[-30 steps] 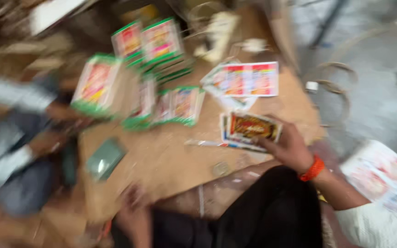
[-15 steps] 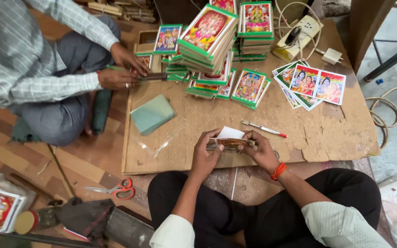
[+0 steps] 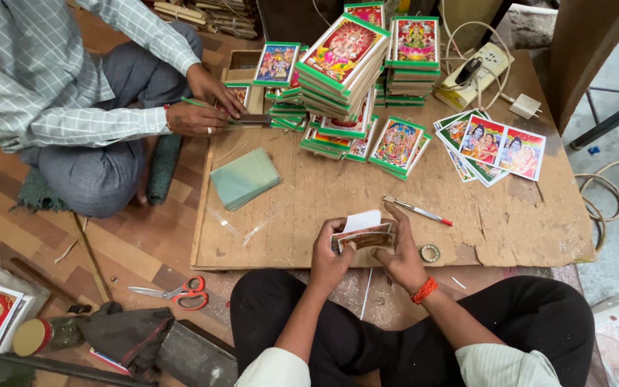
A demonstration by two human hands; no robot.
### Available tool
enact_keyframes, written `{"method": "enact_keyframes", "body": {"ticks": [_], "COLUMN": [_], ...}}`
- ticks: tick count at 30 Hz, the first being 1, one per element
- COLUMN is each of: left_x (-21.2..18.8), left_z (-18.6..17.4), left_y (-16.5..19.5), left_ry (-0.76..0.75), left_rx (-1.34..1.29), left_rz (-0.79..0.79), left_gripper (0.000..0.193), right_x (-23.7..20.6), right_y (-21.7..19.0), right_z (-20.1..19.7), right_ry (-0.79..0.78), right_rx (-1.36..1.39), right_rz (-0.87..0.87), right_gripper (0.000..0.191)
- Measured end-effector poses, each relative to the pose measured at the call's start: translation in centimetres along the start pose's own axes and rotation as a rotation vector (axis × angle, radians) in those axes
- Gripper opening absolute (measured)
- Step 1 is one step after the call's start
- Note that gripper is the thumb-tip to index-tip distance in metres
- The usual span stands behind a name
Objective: The person sits on the floor and assembles small printed cards by placing them onto cardboard backing, applying tape, and trimming the edges with scissors. They handle multiple cards one at a time, stacking the finished items on the table.
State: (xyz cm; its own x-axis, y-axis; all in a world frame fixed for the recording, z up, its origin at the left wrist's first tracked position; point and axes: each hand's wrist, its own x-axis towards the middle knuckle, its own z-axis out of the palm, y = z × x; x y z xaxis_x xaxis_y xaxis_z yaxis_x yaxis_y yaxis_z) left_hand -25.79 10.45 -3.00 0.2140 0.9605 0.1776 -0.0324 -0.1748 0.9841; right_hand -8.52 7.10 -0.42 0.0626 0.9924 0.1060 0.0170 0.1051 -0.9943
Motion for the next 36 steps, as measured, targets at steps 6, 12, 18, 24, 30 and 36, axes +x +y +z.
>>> {"method": "enact_keyframes", "body": {"ticks": [6, 12, 18, 24, 30, 36], "left_x": [-0.7, -0.9, -0.6, -0.3, -0.1, -0.1], "left_z": [0.4, 0.8, 0.9, 1.0, 1.5, 0.9], "left_y": [0.3, 1.7, 1.9, 2.2, 2.1, 2.2], "left_ry": [0.023, 0.077, 0.076, 0.059, 0.034, 0.001], "left_rx": [0.331, 0.248, -0.002, -0.087, -0.051, 0.162], "left_rz": [0.059, 0.041, -0.049, -0.063, -0.038, 0.051], "left_gripper": [0.040, 0.041, 0.025, 0.028, 0.018, 0.011], "right_x": [0.4, 1.9, 1.1, -0.7, -1.5, -2.8], "right_y": [-0.6, 1.0, 1.0, -0.1, 0.6, -2.1], "right_z": [-1.4, -3.7, -4.7, -3.7, -1.9, -1.5], "right_ry": [0.014, 0.197, 0.150, 0.017, -0.055, 0.120], "right_rx": [-0.039, 0.141, 0.142, 0.185, -0.108, -0.416], "right_rz": [-0.050, 0.024, 0.255, 0.088, -0.062, 0.278], "right_gripper": [0.066, 0.014, 0.022, 0.065, 0.054, 0.011]}}
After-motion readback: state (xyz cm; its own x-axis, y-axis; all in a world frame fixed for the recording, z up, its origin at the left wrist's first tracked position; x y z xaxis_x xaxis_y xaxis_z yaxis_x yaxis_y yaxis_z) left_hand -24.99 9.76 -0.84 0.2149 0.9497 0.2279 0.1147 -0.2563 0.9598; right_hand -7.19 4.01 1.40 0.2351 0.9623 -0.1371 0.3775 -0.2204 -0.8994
